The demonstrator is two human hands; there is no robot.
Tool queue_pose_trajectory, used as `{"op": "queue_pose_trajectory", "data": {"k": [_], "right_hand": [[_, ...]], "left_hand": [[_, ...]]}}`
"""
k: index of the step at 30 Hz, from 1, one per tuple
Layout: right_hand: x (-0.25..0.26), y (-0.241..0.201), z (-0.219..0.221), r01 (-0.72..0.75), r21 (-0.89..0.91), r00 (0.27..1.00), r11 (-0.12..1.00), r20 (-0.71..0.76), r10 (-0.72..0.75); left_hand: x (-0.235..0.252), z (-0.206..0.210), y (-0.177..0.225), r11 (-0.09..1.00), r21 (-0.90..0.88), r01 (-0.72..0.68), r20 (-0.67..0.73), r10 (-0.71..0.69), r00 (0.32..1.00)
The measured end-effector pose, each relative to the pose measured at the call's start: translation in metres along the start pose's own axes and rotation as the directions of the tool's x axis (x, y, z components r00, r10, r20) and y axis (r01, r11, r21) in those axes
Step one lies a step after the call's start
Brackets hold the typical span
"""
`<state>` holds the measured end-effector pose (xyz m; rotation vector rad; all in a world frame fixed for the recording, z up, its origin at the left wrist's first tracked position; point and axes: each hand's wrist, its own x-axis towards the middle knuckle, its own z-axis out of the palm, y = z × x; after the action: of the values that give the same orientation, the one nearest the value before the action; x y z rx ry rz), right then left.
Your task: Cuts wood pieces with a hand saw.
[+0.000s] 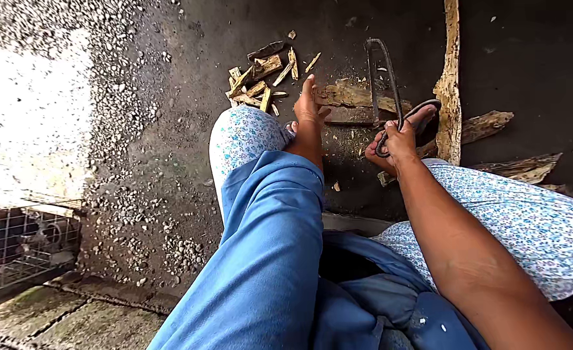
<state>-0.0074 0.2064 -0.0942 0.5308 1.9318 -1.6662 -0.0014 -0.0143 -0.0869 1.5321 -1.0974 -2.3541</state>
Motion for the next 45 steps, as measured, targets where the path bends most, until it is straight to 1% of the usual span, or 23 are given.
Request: {"op": "queue_pose_trajectory", "data": {"k": [5, 6, 7, 8, 9, 10, 11, 12, 13, 14, 16, 17, 21, 24, 25, 26, 28, 31, 34, 37, 40, 43, 45], "right_hand": [[-0.001, -0.005, -0.005, -0.007, 0.022, 1.0, 1.0, -0.026, 0.008], [-0.003, -0.004, -0.008, 0.003, 0.009, 1.0, 1.0, -0.021, -0.003], [-0.005, -0.002, -0.012, 0.015, -0.02, 1.0, 1.0, -0.003, -0.015], [-0.008, 0.002, -0.015, 0.027, -0.058, 1.0, 0.998, 0.01, -0.026], [-0.012, 0.006, -0.017, 0.034, -0.104, 0.999, 0.994, 0.022, -0.032], [-0.015, 0.011, -0.02, 0.037, -0.149, 0.999, 0.988, 0.031, -0.033], [-0.017, 0.016, -0.021, 0.041, -0.186, 0.999, 0.982, 0.04, -0.034], [-0.02, 0.02, -0.022, 0.036, -0.213, 0.999, 0.976, 0.045, -0.027], [-0.022, 0.023, -0.024, 0.033, -0.242, 0.999, 0.97, 0.046, -0.022], [-0.023, 0.024, -0.026, 0.027, -0.271, 0.999, 0.962, 0.047, -0.015], [-0.024, 0.022, -0.03, 0.018, -0.357, 0.999, 0.934, 0.051, 0.0], [-0.025, 0.022, -0.032, 0.017, -0.39, 0.999, 0.921, 0.053, 0.004], [-0.024, 0.013, -0.03, 0.006, -0.465, 0.999, 0.885, 0.044, 0.016], [-0.025, 0.002, -0.02, -0.025, -0.535, 0.999, 0.845, 0.015, 0.039], [-0.027, -0.001, -0.017, -0.033, -0.554, 0.999, 0.832, 0.002, 0.041], [-0.028, -0.003, -0.015, -0.033, -0.57, 0.999, 0.821, -0.001, 0.04], [-0.029, -0.004, -0.015, -0.021, -0.595, 0.999, 0.803, 0.007, 0.032], [-0.031, -0.015, -0.016, 0.003, -0.638, 0.999, 0.77, 0.034, 0.025], [-0.038, -0.034, -0.018, 0.022, -0.684, 0.999, 0.729, 0.046, 0.012], [-0.061, -0.042, -0.036, 0.012, -0.685, 0.997, 0.728, 0.059, 0.039], [-0.079, -0.034, -0.056, -0.031, -0.678, 0.996, 0.735, 0.044, 0.082], [-0.081, -0.03, -0.053, -0.094, -0.608, 0.991, 0.788, 0.018, 0.132], [-0.084, -0.029, -0.052, -0.084, -0.597, 0.992, 0.798, 0.03, 0.126]], "left_hand": [[-0.002, -0.015, 0.032, 0.993, 0.049, 0.103, 0.221, -0.112, 0.969], [-0.001, -0.017, 0.037, 0.986, 0.124, 0.112, 0.247, -0.14, 0.959], [0.001, -0.017, 0.04, 0.962, 0.259, 0.083, 0.259, -0.152, 0.954], [0.003, -0.015, 0.042, 0.896, 0.444, 0.025, 0.235, -0.143, 0.961], [0.002, -0.012, 0.042, 0.759, 0.65, -0.035, 0.21, -0.135, 0.968], [0.002, -0.009, 0.04, 0.587, 0.806, -0.075, 0.213, -0.169, 0.962], [0.002, -0.006, 0.036, 0.412, 0.905, -0.107, 0.22, -0.238, 0.946], [0.002, -0.003, 0.029, 0.261, 0.956, -0.133, 0.215, -0.317, 0.924], [-0.001, 0.0, 0.02, 0.145, 0.978, -0.151, 0.197, -0.391, 0.899], [-0.004, 0.002, 0.01, 0.053, 0.985, -0.163, 0.17, -0.427, 0.888], [-0.009, 0.005, -0.005, -0.081, 0.983, -0.167, 0.116, -0.434, 0.893], [-0.011, 0.005, -0.009, -0.119, 0.979, -0.164, 0.098, -0.435, 0.895], [-0.019, 0.006, -0.008, -0.17, 0.968, -0.183, 0.091, -0.443, 0.892], [-0.02, 0.004, -0.007, -0.193, 0.963, -0.187, 0.077, -0.47, 0.879], [-0.021, 0.004, -0.007, -0.183, 0.967, -0.178, 0.069, -0.483, 0.873], [-0.021, 0.003, -0.009, -0.168, 0.971, -0.17, 0.07, -0.48, 0.874], [-0.025, 0.004, -0.013, -0.188, 0.963, -0.193, 0.093, -0.442, 0.892], [-0.035, 0.012, -0.013, -0.296, 0.914, -0.277, 0.156, -0.375, 0.914], [-0.039, 0.022, -0.006, -0.421, 0.847, -0.323, 0.231, -0.255, 0.939], [-0.027, 0.025, 0.011, -0.48, 0.806, -0.346, 0.258, -0.241, 0.936], [-0.009, 0.013, 0.006, -0.47, 0.792, -0.389, 0.298, -0.26, 0.919], [0.001, -0.002, -0.005, -0.456, 0.8, -0.391, 0.302, -0.257, 0.918], [0.006, -0.006, -0.002, -0.45, 0.793, -0.411, 0.322, -0.264, 0.909]]}}
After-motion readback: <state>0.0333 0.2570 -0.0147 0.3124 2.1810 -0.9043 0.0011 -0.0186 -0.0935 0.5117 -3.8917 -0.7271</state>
